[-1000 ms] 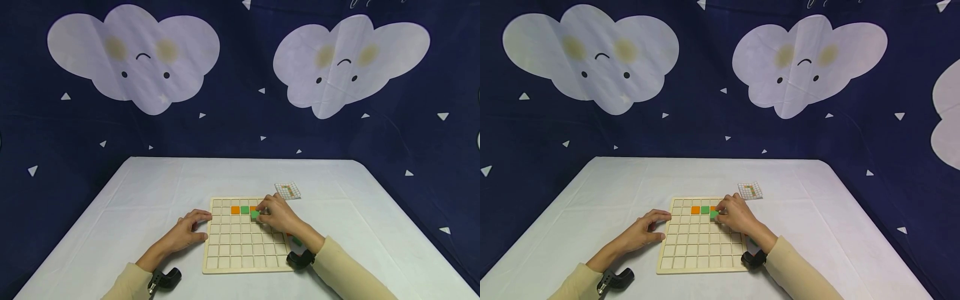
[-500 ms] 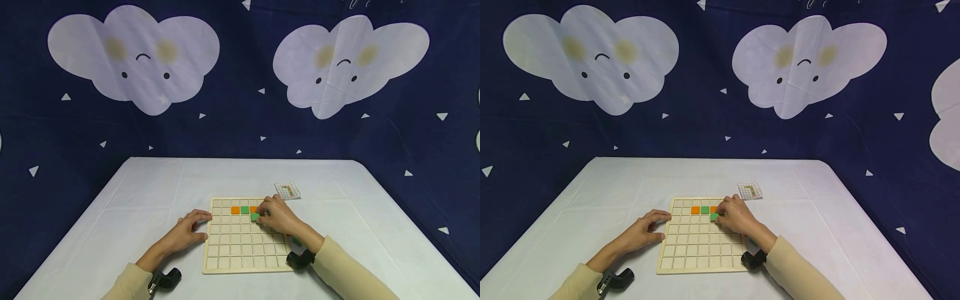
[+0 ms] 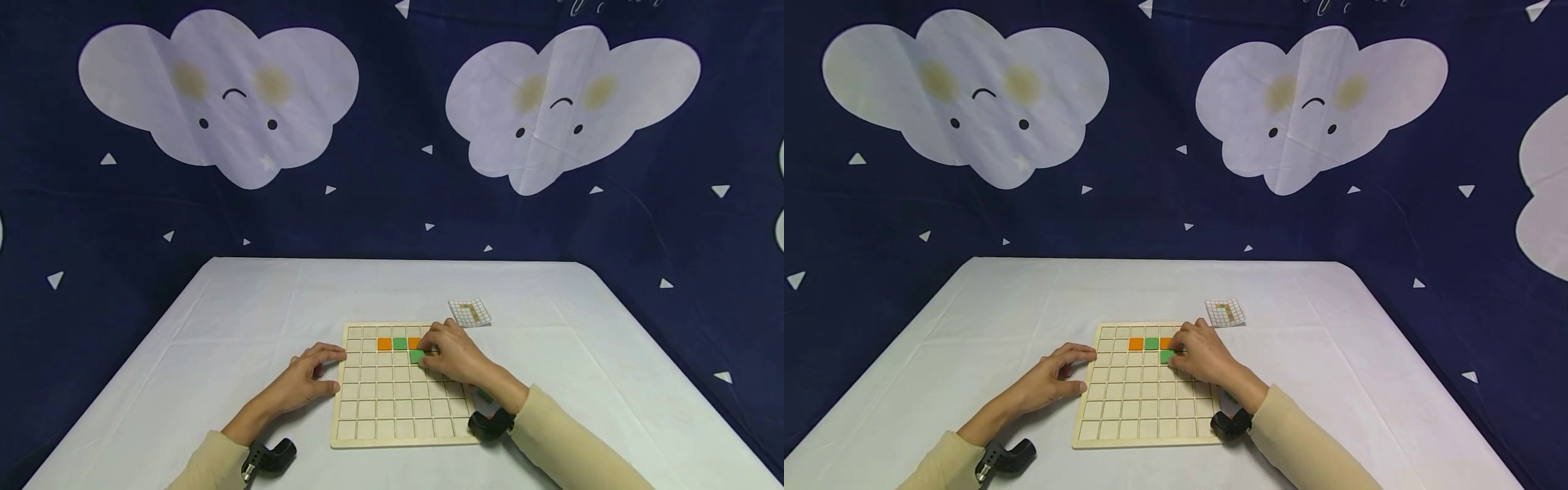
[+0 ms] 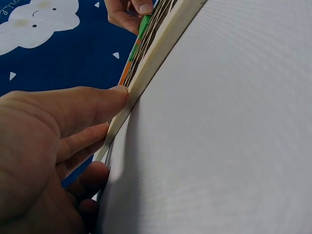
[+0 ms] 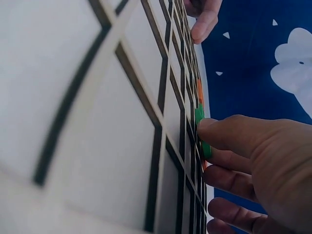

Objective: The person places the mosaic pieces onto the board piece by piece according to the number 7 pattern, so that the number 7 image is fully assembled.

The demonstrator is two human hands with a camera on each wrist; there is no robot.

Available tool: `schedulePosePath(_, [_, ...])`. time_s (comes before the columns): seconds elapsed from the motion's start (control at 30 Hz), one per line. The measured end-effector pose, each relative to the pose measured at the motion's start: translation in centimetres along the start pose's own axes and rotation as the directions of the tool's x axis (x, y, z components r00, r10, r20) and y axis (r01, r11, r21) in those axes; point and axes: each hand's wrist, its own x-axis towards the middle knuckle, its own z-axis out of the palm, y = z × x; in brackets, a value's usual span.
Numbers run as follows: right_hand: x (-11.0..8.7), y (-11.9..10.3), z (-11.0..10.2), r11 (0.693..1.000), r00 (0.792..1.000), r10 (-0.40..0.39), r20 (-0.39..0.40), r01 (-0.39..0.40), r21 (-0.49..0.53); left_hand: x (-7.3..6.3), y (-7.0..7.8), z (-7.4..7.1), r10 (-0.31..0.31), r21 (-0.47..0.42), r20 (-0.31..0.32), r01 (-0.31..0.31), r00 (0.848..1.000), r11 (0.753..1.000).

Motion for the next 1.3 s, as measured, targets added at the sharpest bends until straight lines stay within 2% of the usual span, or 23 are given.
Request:
schedulePosePath(0.7, [0.0, 0.1, 0.0, 0.999, 0.999, -0.031, -0.01, 0.031, -0.006, -0.1, -0.1, -0.1, 0.025, 0.017, -0.001, -0.025, 1.0, 1.0])
schedulePosePath(1.3, [0.2, -0.3, -1.0, 1.0, 0.999, -0.011, -0.044, 0.013, 0.027, 0.0, 0.1, 0.0, -0.002, 0.002, -0.016, 0.002, 1.0, 1.0])
